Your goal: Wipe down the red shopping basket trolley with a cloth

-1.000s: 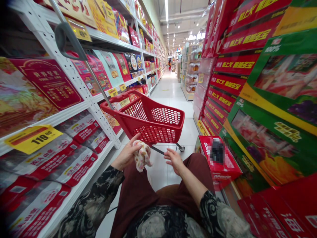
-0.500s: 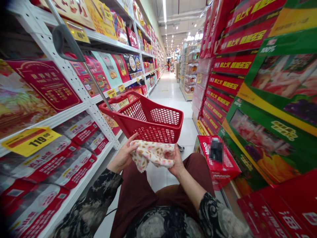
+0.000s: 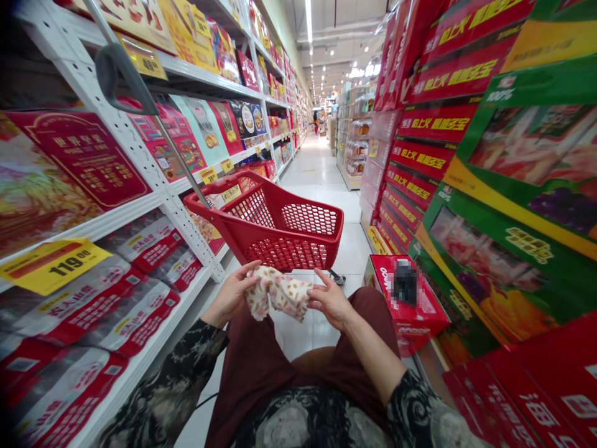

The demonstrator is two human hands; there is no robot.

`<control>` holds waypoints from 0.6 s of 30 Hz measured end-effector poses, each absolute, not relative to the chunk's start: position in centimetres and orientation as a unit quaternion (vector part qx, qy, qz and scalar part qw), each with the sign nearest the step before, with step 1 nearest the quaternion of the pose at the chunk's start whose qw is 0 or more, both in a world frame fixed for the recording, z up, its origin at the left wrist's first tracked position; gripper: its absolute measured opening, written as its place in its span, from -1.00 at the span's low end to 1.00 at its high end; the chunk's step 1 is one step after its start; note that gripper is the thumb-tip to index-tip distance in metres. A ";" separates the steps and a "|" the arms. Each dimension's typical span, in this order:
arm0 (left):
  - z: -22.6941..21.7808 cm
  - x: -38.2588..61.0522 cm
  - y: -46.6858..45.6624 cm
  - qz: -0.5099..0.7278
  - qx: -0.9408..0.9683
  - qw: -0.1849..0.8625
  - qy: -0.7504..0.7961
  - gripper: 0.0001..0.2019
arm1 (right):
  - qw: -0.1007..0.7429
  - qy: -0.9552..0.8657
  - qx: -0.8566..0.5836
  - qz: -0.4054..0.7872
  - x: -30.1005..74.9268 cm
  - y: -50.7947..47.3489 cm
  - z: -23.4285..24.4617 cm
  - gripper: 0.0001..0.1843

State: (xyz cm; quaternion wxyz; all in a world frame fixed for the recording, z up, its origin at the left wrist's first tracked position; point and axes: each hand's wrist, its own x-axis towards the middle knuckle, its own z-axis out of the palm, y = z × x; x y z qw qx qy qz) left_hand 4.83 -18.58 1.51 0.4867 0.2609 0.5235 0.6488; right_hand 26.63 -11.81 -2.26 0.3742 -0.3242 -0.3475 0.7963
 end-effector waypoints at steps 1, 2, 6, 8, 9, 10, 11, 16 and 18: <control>1.4 4.7 -18.6 0.646 0.264 0.488 0.525 -0.43 | 0.392 -0.347 -0.319 0.790 26.6 -11.6 -2.1 -0.26; 1.3 4.6 -18.6 0.639 0.269 0.491 0.527 -0.42 | 0.420 -0.338 -0.315 0.781 26.5 -11.2 -2.0 -0.38; 1.1 4.5 -18.8 0.602 0.290 0.504 0.547 -0.34 | 0.465 -0.320 -0.324 0.759 26.5 -10.2 -2.2 -0.58; 1.1 4.6 -18.8 0.587 0.298 0.500 0.563 -0.30 | 0.437 -0.370 -0.349 0.742 26.5 -10.1 -2.6 -0.52; 1.0 4.6 -18.8 0.578 0.304 0.496 0.572 -0.28 | 0.432 -0.401 -0.364 0.721 26.5 -10.1 -2.8 -0.52; 1.0 4.6 -18.8 0.569 0.315 0.488 0.583 -0.27 | 0.437 -0.429 -0.379 0.694 26.6 -10.1 -3.0 -0.54; 1.0 4.6 -18.8 0.560 0.327 0.475 0.595 -0.27 | 0.448 -0.453 -0.392 0.663 26.8 -10.0 -3.0 -0.58; 0.7 3.9 -18.7 0.505 0.396 0.431 0.634 -0.48 | 0.474 -0.540 -0.430 0.546 28.3 -8.4 -2.7 -0.73; 0.5 3.5 -18.6 0.484 0.424 0.421 0.639 -0.60 | 0.479 -0.583 -0.434 0.493 28.9 -8.0 -2.4 -0.76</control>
